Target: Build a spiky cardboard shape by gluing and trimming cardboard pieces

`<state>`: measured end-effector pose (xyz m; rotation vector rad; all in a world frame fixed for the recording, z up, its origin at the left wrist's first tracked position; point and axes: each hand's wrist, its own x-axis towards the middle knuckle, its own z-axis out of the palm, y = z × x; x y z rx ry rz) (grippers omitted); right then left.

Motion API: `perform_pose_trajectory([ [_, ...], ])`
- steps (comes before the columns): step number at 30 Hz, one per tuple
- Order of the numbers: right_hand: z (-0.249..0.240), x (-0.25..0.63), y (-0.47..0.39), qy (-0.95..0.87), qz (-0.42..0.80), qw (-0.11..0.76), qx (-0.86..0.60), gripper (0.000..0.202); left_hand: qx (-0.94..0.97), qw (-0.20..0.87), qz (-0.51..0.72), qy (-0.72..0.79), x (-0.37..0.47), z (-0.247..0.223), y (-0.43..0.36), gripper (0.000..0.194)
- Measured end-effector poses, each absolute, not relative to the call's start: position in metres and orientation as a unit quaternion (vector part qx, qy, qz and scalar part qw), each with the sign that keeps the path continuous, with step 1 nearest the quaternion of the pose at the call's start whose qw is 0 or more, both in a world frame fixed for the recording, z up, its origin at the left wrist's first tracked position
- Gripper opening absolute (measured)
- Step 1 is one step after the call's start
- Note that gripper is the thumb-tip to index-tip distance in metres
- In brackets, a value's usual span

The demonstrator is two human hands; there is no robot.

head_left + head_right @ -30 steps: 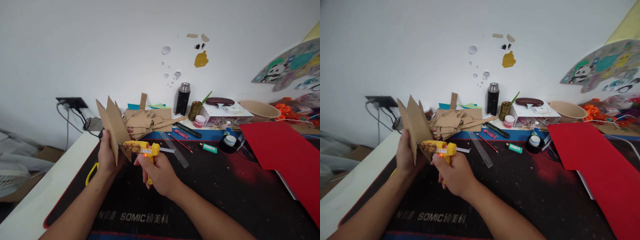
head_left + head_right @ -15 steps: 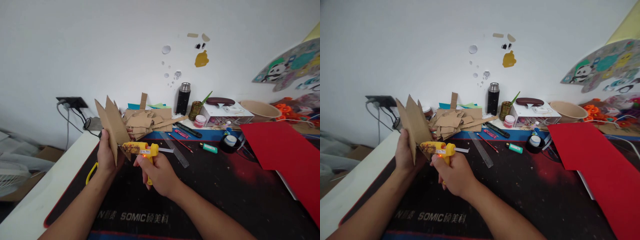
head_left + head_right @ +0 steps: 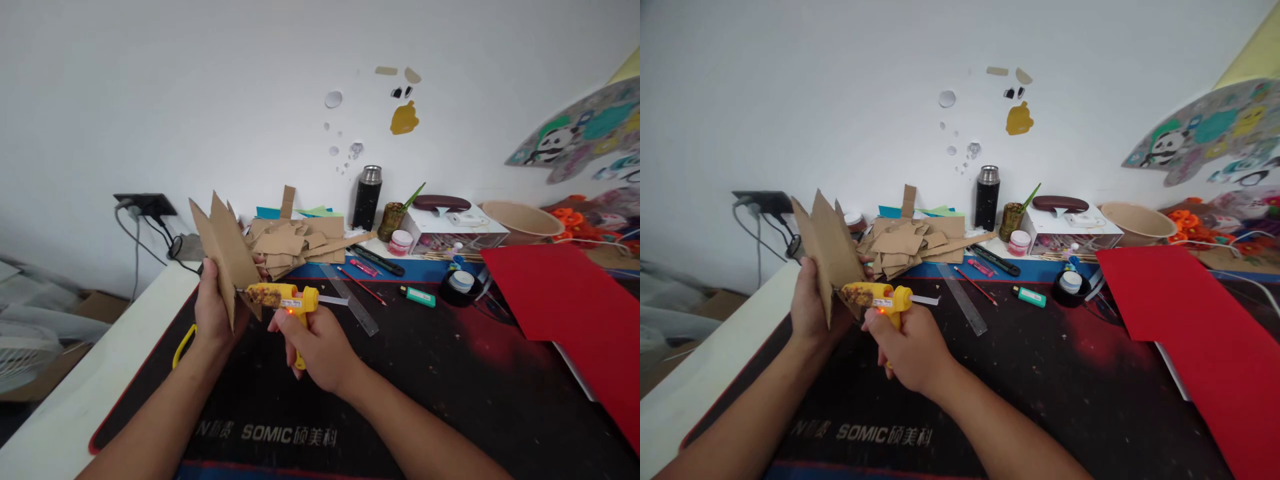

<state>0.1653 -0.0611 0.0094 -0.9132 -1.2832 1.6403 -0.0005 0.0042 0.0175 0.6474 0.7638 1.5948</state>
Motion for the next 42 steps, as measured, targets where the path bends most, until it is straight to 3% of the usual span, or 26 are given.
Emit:
perform_pose_trajectory([
  [36,0.003,0.163,-0.063,-0.533,0.624,0.410,-0.398,0.040,0.310,0.543,0.705,0.335,0.009,0.026,0.001,0.052],
  [42,0.000,0.163,-0.064,-0.537,0.622,0.407,-0.399,0.041,0.327,0.530,0.703,0.344,0.005,0.022,0.004,0.066],
])
